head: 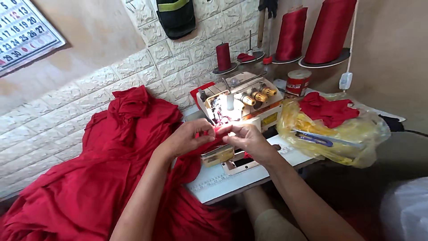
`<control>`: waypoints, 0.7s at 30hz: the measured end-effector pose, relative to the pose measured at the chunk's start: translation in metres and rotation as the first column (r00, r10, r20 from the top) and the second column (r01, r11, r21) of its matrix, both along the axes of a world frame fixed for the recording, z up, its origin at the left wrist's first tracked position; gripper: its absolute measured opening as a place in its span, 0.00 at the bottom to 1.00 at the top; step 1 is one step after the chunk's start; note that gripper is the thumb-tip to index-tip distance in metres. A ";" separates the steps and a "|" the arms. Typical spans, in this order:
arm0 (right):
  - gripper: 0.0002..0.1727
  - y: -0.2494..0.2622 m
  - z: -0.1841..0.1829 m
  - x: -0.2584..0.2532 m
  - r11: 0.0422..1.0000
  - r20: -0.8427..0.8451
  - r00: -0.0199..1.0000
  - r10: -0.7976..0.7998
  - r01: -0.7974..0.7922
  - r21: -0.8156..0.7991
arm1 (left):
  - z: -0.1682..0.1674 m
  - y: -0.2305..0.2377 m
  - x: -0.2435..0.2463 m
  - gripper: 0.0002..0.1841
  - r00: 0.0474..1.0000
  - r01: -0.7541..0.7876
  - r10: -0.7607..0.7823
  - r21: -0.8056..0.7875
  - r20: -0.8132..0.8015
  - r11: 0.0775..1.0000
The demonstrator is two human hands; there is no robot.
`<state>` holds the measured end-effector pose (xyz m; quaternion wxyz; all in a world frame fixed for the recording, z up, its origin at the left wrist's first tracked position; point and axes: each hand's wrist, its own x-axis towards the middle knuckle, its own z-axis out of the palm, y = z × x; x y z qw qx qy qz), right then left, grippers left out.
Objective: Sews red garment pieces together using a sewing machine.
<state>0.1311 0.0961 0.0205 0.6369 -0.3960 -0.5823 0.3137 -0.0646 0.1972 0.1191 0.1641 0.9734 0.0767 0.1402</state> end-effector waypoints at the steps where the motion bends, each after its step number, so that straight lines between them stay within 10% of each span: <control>1: 0.07 0.000 0.004 -0.003 1.000 0.115 0.993 0.018 -0.015 -0.026 | 0.002 -0.005 0.002 0.06 1.000 0.007 -0.006 -0.016 0.018 1.000; 7: 0.08 -0.001 0.003 -0.023 0.993 0.374 0.920 -0.118 0.098 0.072 | 0.004 -0.019 0.027 0.30 0.966 -0.159 0.157 0.004 -0.204 0.987; 21: 0.05 0.015 -0.025 -0.005 0.883 0.241 0.850 -0.469 0.450 0.134 | 0.022 -0.006 0.018 0.14 0.943 -0.264 0.318 0.352 -0.102 0.898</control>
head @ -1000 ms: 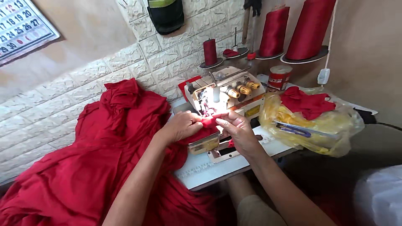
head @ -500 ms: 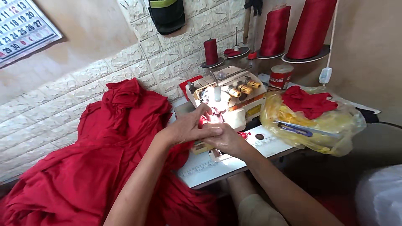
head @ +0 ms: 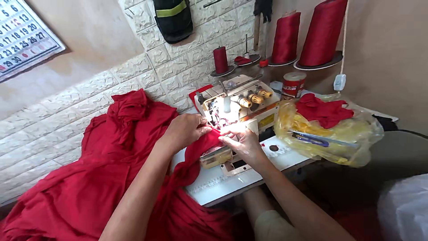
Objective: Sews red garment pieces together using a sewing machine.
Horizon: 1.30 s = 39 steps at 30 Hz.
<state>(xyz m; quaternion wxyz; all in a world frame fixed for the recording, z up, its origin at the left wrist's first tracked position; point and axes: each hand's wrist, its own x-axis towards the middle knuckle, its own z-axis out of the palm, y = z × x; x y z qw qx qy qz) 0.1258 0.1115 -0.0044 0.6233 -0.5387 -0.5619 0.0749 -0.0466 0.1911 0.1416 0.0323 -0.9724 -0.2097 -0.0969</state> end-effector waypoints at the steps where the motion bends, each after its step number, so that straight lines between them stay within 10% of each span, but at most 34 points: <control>1: 0.05 0.001 -0.001 -0.001 1.000 -0.017 1.000 -0.004 0.004 0.014 | -0.002 -0.001 -0.001 0.15 1.000 -0.006 0.005 0.023 0.025 1.000; 7: 0.15 0.004 0.003 -0.003 0.999 -0.052 0.998 -0.022 0.020 -0.034 | -0.012 -0.006 -0.006 0.12 0.986 0.115 -0.116 0.011 0.123 0.993; 13: 0.07 -0.024 0.005 0.009 0.822 -0.214 0.803 0.556 -0.569 0.000 | -0.023 -0.010 0.007 0.18 0.957 0.287 -0.291 -0.121 -0.012 0.950; 30: 0.07 -0.019 -0.012 0.013 0.807 -0.300 0.761 0.575 -0.589 0.051 | -0.042 0.002 0.012 0.19 0.945 0.320 -0.324 -0.087 -0.038 0.943; 33: 0.08 -0.018 -0.010 0.013 0.836 -0.303 0.798 0.520 -0.549 -0.012 | -0.037 0.012 0.011 0.22 0.960 0.265 -0.255 0.082 -0.114 0.961; 39: 0.11 -0.014 -0.014 0.002 0.989 -0.009 1.000 -0.030 0.031 0.143 | -0.011 0.011 -0.004 0.10 0.991 0.104 -0.122 -0.251 -0.056 0.962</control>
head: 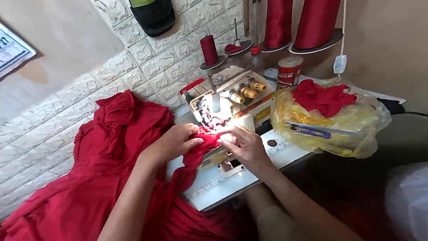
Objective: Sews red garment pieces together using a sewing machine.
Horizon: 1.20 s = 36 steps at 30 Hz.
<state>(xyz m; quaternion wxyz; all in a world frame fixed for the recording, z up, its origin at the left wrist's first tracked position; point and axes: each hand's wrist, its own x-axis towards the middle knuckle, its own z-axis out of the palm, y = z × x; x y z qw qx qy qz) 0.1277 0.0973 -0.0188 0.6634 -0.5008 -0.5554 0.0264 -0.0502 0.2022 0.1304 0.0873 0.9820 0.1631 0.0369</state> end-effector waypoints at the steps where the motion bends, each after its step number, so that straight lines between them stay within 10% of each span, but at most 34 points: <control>1: 0.11 0.001 0.001 -0.001 0.997 0.026 0.999 -0.046 0.044 0.065 | 0.002 -0.002 -0.003 0.10 1.000 -0.021 0.021 -0.012 0.009 1.000; 9: 0.09 0.016 0.015 -0.011 0.989 0.313 0.940 -0.138 0.114 0.093 | 0.004 -0.008 -0.005 0.09 0.997 -0.071 0.071 -0.027 0.016 0.997; 16: 0.21 0.004 0.041 -0.007 0.941 0.216 0.966 0.144 -0.066 -0.332 | 0.008 -0.014 -0.002 0.10 0.998 -0.066 0.067 -0.060 0.010 0.996; 22: 0.07 0.010 0.048 -0.012 0.951 -0.101 0.967 0.236 -0.251 -0.181 | 0.012 -0.018 0.001 0.15 0.997 -0.065 0.067 -0.083 0.022 0.994; 29: 0.05 0.014 0.031 0.006 0.977 0.020 0.997 0.080 -0.074 -0.202 | 0.003 -0.013 -0.001 0.16 0.983 -0.023 0.008 0.078 0.184 0.997; 36: 0.06 0.006 0.032 0.018 0.754 -0.170 0.773 0.611 -0.634 -0.173 | -0.004 -0.025 0.011 0.16 0.963 0.210 -0.222 0.090 0.152 0.973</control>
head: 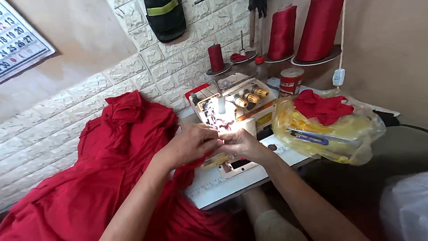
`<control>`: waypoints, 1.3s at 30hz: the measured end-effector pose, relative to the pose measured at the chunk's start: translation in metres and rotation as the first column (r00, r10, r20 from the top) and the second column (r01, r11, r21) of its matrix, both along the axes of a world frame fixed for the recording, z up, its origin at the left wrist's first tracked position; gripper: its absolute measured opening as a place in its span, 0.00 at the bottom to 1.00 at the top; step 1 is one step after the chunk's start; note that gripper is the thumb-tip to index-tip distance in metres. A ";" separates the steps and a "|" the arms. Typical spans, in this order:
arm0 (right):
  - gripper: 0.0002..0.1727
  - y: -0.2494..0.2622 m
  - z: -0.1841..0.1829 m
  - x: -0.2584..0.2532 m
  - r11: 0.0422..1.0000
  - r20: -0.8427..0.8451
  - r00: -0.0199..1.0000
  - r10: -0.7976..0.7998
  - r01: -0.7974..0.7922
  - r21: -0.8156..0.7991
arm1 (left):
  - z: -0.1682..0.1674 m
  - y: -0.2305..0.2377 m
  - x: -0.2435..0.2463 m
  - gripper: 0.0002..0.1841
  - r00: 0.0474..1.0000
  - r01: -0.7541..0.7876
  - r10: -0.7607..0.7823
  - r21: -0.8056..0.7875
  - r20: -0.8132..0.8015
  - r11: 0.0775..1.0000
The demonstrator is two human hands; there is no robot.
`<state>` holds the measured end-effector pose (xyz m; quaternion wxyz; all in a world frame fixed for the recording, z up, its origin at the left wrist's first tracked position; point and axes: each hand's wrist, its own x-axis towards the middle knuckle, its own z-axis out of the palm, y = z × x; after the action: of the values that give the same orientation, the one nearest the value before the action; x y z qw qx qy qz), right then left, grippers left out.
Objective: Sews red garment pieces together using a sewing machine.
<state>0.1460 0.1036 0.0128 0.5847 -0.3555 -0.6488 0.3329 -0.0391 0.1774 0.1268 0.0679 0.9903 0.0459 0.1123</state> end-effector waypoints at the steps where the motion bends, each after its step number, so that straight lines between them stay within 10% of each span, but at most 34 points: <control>1: 0.06 -0.003 -0.003 0.002 0.997 -0.002 0.997 0.071 -0.071 -0.005 | -0.002 0.000 0.001 0.16 0.999 0.012 -0.013 -0.026 -0.044 1.000; 13: 0.06 -0.015 -0.029 -0.004 0.998 -0.152 0.987 0.052 -0.057 -0.027 | -0.017 0.011 0.007 0.16 0.992 0.018 -0.029 -0.086 -0.125 0.996; 18: 0.06 -0.013 -0.028 -0.003 0.997 -0.159 0.986 0.049 -0.057 -0.050 | -0.017 0.024 0.003 0.15 0.989 -0.067 0.088 0.168 -0.119 0.984; 22: 0.06 -0.013 -0.025 -0.002 0.996 -0.146 0.986 0.080 -0.085 -0.032 | -0.014 0.009 0.006 0.14 0.988 -0.023 0.003 -0.125 -0.157 0.992; 31: 0.05 -0.004 -0.027 -0.005 0.998 -0.196 0.981 0.011 -0.023 -0.061 | -0.012 0.026 -0.010 0.12 0.991 -0.134 0.134 -0.031 -0.025 0.990; 39: 0.12 -0.035 -0.029 -0.020 0.850 0.166 0.850 -0.500 0.445 0.282 | -0.057 -0.010 -0.008 0.21 0.990 -0.143 0.140 0.142 0.029 0.979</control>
<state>0.1262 0.0685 -0.0164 0.6060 -0.4703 -0.6392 0.0552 -0.0472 0.1674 0.0702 -0.0116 0.9857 0.1072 0.1294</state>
